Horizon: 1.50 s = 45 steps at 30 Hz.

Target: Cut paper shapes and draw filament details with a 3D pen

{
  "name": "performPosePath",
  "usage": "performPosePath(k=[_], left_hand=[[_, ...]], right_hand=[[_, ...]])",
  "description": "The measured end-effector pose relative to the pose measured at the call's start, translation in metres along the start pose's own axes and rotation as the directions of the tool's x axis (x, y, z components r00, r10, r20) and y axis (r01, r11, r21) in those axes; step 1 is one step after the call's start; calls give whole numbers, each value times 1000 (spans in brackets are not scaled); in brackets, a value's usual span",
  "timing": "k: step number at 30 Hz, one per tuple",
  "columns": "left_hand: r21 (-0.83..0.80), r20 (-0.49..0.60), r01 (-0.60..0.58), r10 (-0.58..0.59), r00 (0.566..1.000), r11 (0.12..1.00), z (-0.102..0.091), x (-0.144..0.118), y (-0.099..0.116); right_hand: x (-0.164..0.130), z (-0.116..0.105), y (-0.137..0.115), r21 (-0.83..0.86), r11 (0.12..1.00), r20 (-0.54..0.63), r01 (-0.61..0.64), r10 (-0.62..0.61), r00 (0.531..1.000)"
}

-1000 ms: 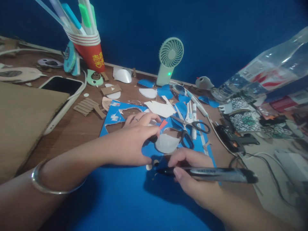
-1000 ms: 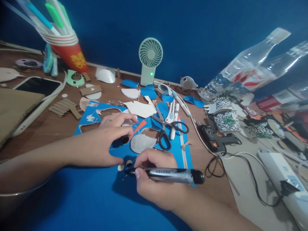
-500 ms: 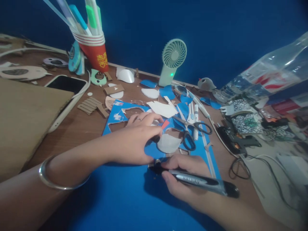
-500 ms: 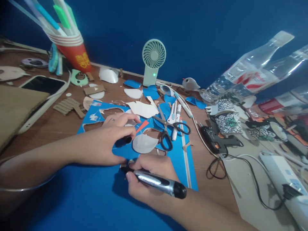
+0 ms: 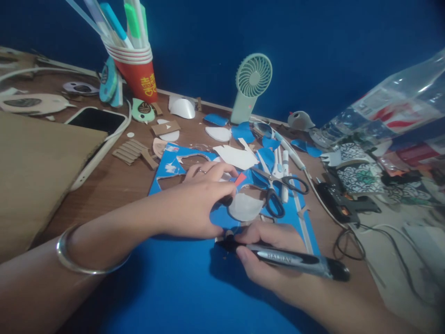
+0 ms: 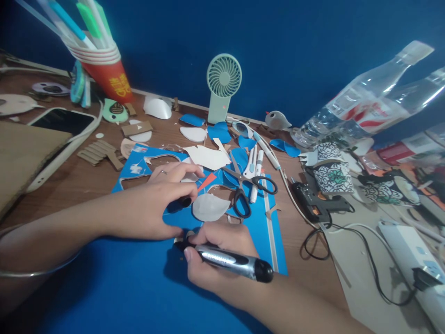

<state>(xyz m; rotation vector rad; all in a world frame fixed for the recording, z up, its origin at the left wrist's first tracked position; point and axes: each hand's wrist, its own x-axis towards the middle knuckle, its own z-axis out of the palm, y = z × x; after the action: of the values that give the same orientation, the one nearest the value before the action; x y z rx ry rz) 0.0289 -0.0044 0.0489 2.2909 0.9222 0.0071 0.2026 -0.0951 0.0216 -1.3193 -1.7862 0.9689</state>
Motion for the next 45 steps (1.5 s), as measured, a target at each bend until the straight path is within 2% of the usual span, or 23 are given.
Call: performPosePath(k=[5,11,15,19,24,30,37,45], left_hand=[[-23,-8,-10,10,1000,1000,0,0,0],[-31,-6,0,0,1000,1000,0,-1,-2],[-32,-7,-7,7,1000,999,0,-1,-2],[-23,4,-1,1,1000,1000,0,-1,-1],[-13,22,10,-10,1000,1000,-1,0,1],[-6,5,9,-9,1000,1000,0,0,0],[0,9,5,-5,1000,1000,-1,0,0],[-11,8,6,-6,1000,1000,0,0,-1]], right_hand=[[1,2,0,-19,1000,19,19,-19,1000],[2,1,-2,-32,999,-26,28,-29,999],[1,0,-4,-53,999,11,-3,4,1000],[1,1,-4,-45,999,-34,-12,10,999],[-1,-1,-4,-69,996,-7,-54,54,999],[-1,-5,-4,4,994,12,-107,107,994],[0,-3,-6,-67,994,4,-83,83,997],[2,-3,-3,50,997,26,-55,54,998]])
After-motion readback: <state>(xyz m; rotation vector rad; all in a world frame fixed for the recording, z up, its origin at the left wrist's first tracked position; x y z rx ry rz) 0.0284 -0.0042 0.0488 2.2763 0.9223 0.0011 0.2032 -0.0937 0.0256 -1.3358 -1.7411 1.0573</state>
